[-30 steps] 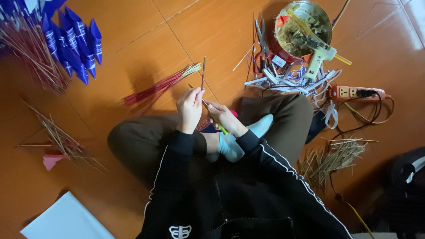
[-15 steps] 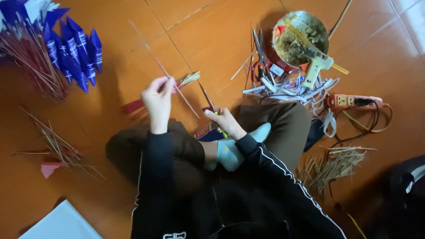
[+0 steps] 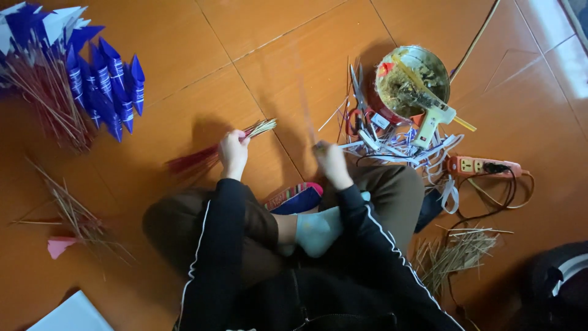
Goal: Assembling decorative paper arrows by gluing paper heads onto wooden sticks and trimming them with scissors.
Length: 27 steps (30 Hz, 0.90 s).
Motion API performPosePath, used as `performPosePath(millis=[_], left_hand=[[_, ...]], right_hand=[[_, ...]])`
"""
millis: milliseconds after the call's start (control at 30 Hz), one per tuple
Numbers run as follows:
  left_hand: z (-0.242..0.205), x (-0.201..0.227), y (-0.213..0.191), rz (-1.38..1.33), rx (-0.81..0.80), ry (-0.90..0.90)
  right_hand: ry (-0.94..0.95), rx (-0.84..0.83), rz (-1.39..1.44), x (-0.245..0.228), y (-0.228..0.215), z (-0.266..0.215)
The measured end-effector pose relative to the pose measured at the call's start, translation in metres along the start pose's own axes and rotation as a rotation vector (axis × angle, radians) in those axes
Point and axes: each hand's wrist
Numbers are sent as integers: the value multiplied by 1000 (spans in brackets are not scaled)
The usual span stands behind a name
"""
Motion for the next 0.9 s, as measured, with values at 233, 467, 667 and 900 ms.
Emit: performPosePath(millis=[233,467,667,900], left_hand=[[8,-6,7,260,-98,-138],[18,-16,19,382,-74,-90],[4,25,-15,431,41,25],[-72,160,-116,-539,221,360]], right_hand=[[284,140,-134,86,-28,49],[195,152,10,47,-19,36],[138,161,95,48,-15,32],[-112,-77,649,-70,-5,-50]])
Point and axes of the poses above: each hand's wrist, its own z-axis towards the middle knuckle, its own y-axis out of the palm, x = y × z, and after that the axes turned 11 degrees about -x, right-handed
